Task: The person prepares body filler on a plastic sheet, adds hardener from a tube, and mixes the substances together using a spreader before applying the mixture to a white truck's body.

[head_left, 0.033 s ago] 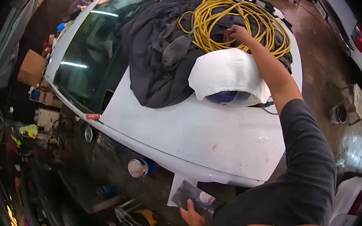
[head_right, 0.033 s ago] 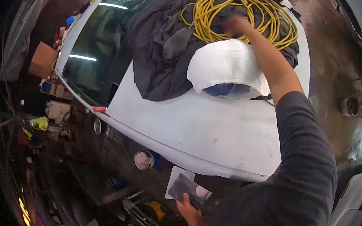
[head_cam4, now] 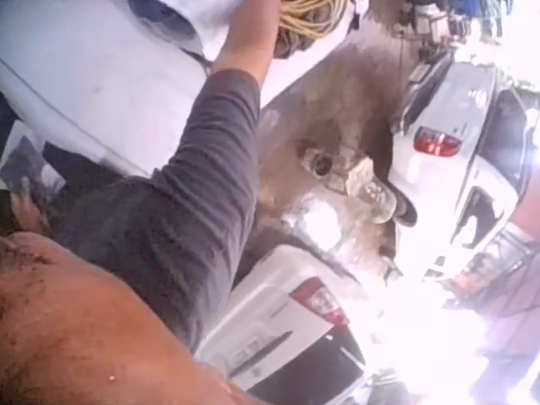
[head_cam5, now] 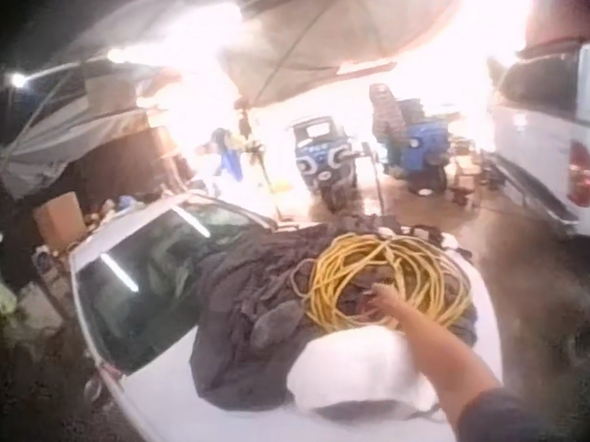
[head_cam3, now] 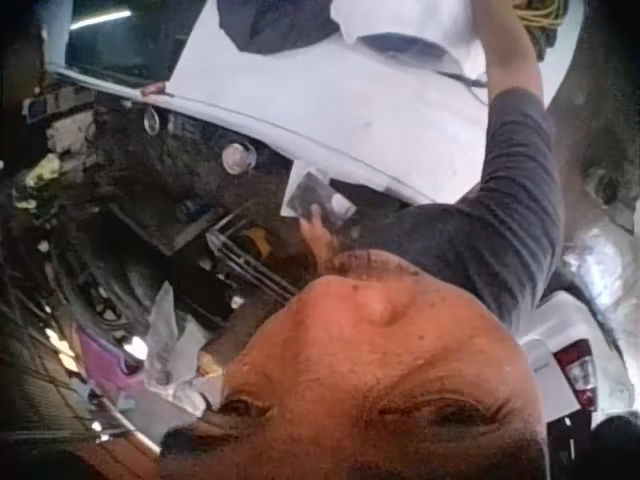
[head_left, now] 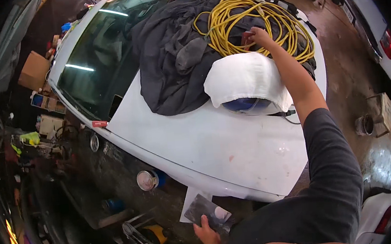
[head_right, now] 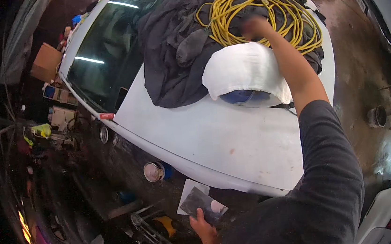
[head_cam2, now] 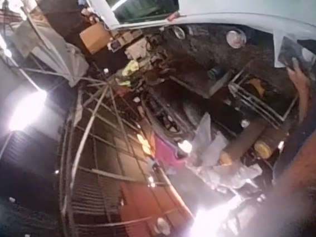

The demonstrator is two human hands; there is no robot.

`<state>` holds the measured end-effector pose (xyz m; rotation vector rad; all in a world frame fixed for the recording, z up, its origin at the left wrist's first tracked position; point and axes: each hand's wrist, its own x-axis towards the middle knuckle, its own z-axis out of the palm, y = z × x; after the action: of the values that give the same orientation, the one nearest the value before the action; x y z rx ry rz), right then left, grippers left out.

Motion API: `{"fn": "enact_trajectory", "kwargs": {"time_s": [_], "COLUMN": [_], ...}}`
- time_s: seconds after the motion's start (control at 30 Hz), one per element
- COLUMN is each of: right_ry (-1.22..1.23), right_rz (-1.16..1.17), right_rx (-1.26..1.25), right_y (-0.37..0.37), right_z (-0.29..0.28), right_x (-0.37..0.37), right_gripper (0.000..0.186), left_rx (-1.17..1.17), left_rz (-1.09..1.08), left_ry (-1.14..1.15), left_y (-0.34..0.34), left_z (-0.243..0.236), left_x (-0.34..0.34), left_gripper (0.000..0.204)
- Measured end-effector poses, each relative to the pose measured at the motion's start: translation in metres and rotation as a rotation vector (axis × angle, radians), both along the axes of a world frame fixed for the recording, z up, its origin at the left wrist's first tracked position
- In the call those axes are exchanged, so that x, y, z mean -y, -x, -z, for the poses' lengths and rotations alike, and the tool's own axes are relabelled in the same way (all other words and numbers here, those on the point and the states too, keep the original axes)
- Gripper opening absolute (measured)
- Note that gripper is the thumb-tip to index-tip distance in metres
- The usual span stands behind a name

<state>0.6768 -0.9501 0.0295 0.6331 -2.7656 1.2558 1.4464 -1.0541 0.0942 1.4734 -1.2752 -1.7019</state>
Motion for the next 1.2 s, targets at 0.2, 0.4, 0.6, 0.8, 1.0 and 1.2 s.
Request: {"fn": "enact_trajectory", "kwargs": {"time_s": [0.2, 0.4, 0.6, 0.8, 1.0, 1.2], "right_ry": [0.581, 0.974, 0.878, 0.786, 0.910, 0.789], "right_rz": [-0.103, -0.177, -0.060, -0.126, -0.526, -0.418], "right_rx": [0.078, -0.166, 0.207, 1.565, 1.283, 1.118], "right_y": [-0.053, -0.161, -0.431, -0.717, -0.784, -0.841], "right_z": [-0.089, -0.264, -0.242, 0.021, -0.042, -0.112], "right_x": [0.016, -0.099, -0.083, -0.053, -0.054, -0.042], "right_gripper": [0.021, 0.035, 0.060, 0.025, 0.026, 0.020], "left_rx": [0.003, -0.188, -0.224, -0.326, -0.397, -0.405], "left_rz": [0.013, 0.118, 0.227, 0.137, 0.095, 0.068], "left_ry": [-0.029, -0.094, -0.037, -0.011, -0.031, -0.021], "left_y": [0.007, -0.016, -0.063, -0.161, -0.242, -0.281], "left_z": [-0.020, -0.010, 0.005, 0.010, 0.009, -0.015], "left_x": [-0.004, 0.009, 0.021, 0.034, 0.034, 0.019], "left_gripper": [0.038, 0.044, 0.049, 0.050, 0.054, 0.057]}}
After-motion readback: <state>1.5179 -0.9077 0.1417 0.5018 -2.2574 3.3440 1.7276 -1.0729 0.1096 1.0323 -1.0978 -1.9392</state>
